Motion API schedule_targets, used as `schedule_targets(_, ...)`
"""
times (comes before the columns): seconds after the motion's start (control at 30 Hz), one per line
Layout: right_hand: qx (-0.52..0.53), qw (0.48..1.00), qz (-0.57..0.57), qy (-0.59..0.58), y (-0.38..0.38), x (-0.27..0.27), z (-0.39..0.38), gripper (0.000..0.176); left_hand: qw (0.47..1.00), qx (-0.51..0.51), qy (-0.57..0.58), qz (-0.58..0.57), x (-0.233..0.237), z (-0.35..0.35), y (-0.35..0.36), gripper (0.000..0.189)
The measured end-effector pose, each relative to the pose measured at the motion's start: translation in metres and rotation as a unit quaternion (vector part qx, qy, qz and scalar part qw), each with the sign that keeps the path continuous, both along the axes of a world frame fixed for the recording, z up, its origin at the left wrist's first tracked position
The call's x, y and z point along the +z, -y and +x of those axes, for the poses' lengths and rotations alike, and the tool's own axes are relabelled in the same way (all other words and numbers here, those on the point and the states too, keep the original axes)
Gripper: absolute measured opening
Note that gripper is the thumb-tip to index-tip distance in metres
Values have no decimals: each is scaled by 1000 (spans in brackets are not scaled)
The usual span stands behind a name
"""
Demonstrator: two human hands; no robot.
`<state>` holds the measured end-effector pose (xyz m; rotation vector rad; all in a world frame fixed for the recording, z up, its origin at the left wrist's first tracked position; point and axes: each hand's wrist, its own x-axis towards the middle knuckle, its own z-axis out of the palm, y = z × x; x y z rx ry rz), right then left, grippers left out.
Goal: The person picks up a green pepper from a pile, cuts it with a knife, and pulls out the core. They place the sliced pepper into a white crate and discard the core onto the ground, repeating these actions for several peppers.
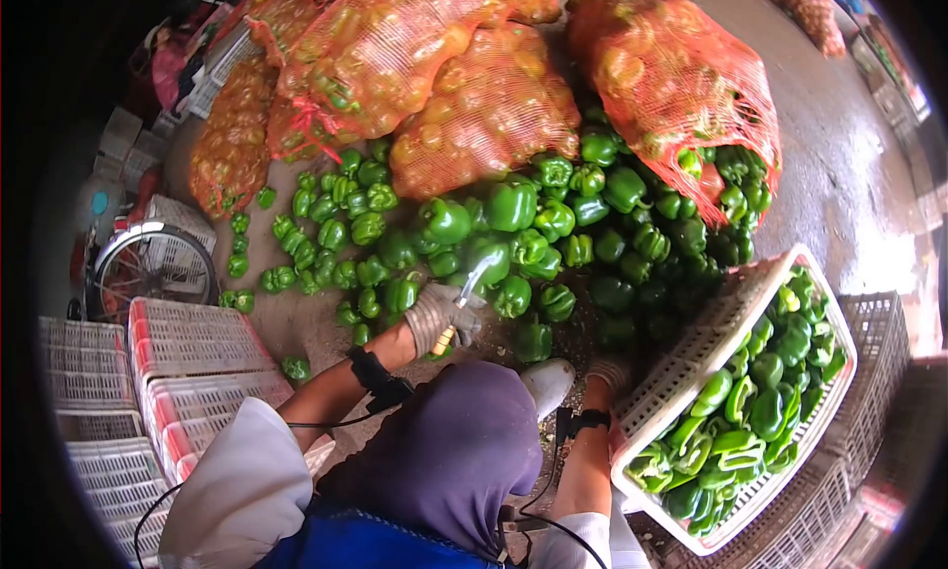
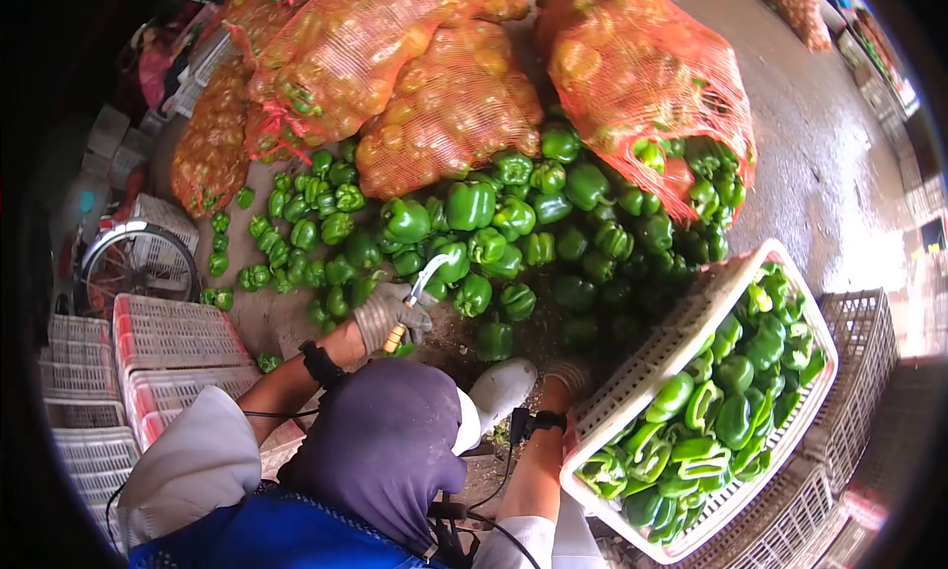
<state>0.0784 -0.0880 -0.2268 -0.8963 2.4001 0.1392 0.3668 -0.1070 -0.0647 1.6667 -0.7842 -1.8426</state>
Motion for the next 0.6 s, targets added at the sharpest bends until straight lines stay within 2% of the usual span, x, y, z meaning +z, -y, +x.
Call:
schedule_targets(0.13,-69,995,-35,55,-3,-7,-5,29,999,29,-22,-1,-15,1,-2,35)
schedule_targets(0.2,-172,970,-92,143,-14,-11,-2,28,998,25,-30,-44,-18,3,-3,36)
schedule_targets(0.27,-321,887,-164,289,-13,-8,2,28,999,13,-7,-47,4,-2,3,37)
schedule_targets(0.33,-398,767,-257,432,-5,26,11,27,996,-8,-20,-90,18,-2,13,38)
schedule_targets(0.4,-364,622,-387,575,-3,122,26,31,988,-61,-15,-142,39,-4,28,46)
schedule_targets(0.47,-344,450,-386,728,8,142,17,32,976,-116,9,-185,73,-16,45,47)
schedule_targets(0.53,-316,391,-386,773,8,190,12,37,941,-207,48,-263,117,-30,61,47)
schedule_targets(0.6,-294,420,-387,766,1,242,7,40,869,-278,139,-386,159,-49,69,45)
